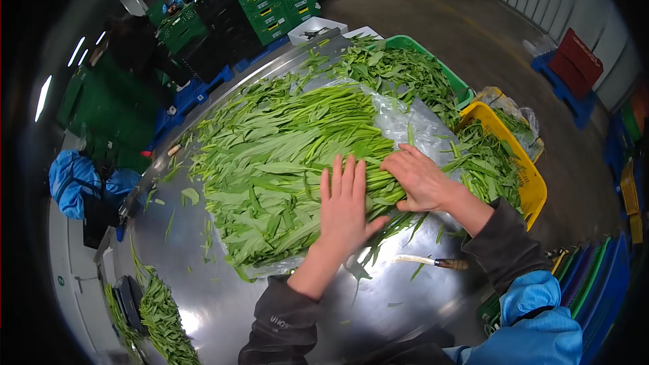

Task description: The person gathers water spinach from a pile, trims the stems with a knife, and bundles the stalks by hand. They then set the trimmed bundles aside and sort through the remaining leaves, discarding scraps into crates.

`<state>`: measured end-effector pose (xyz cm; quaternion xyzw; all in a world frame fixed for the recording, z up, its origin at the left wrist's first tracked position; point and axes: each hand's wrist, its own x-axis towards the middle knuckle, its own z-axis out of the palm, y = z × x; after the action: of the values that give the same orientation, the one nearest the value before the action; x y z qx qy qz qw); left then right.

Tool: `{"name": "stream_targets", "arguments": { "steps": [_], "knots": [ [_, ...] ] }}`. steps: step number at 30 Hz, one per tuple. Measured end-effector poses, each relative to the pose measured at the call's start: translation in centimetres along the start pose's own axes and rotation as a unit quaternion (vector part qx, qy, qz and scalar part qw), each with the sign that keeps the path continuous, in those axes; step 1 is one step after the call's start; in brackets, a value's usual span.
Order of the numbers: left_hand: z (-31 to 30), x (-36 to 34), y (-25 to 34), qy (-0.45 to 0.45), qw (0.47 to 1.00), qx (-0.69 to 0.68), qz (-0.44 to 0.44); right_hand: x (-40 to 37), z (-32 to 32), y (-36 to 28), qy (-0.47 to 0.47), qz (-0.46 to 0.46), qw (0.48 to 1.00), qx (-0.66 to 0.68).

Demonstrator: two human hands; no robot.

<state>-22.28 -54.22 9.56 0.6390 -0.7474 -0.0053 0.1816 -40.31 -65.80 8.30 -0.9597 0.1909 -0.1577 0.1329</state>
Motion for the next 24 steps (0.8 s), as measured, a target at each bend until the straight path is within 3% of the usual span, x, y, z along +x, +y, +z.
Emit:
{"name": "stream_targets", "arguments": {
  "steps": [3, 7, 10, 11, 14, 15, 17, 18, 23, 24],
  "knots": [
    [1.6, 1.0, -0.8, 0.018, 1.0, 0.018, 0.007, 0.2, 0.2, 0.3, -0.008, -0.001, 1.0, -0.009],
    [2.5, 1.6, -1.5, 0.034, 0.998, -0.053, -0.003, -0.7, 0.8, -0.1, 0.027, 0.032, 0.998, -0.043],
    [2.4, 2.1, -2.2, 0.007, 0.994, -0.099, -0.039, -1.8, -0.4, -0.9, 0.163, 0.108, 0.977, 0.085],
    [2.5, 2.2, -2.5, 0.005, 0.994, -0.101, -0.034, -2.5, -0.1, -0.9, 0.165, 0.113, 0.976, 0.082],
    [2.5, 2.5, -3.2, -0.012, 0.98, -0.182, -0.083, -5.0, 4.1, 0.4, 0.382, 0.284, 0.838, 0.268],
    [2.5, 2.6, -3.4, -0.016, 0.98, -0.183, -0.079, -5.6, 5.4, 0.6, 0.384, 0.288, 0.836, 0.267],
    [2.3, 3.1, -3.9, -0.043, 0.971, -0.217, -0.086, -6.7, 7.0, 0.8, 0.295, 0.41, 0.688, 0.521],
    [2.2, 3.4, -4.0, -0.054, 0.962, -0.248, -0.101, -6.9, 7.0, 0.6, 0.261, 0.419, 0.728, 0.476],
    [2.6, 4.1, -4.8, -0.043, 0.916, -0.37, -0.145, -6.7, 9.6, 0.9, 0.244, 0.412, 0.712, 0.513],
    [2.6, 4.3, -5.3, -0.034, 0.907, -0.383, -0.17, -6.4, 9.0, 0.3, 0.251, 0.393, 0.742, 0.482]
  ]
}}
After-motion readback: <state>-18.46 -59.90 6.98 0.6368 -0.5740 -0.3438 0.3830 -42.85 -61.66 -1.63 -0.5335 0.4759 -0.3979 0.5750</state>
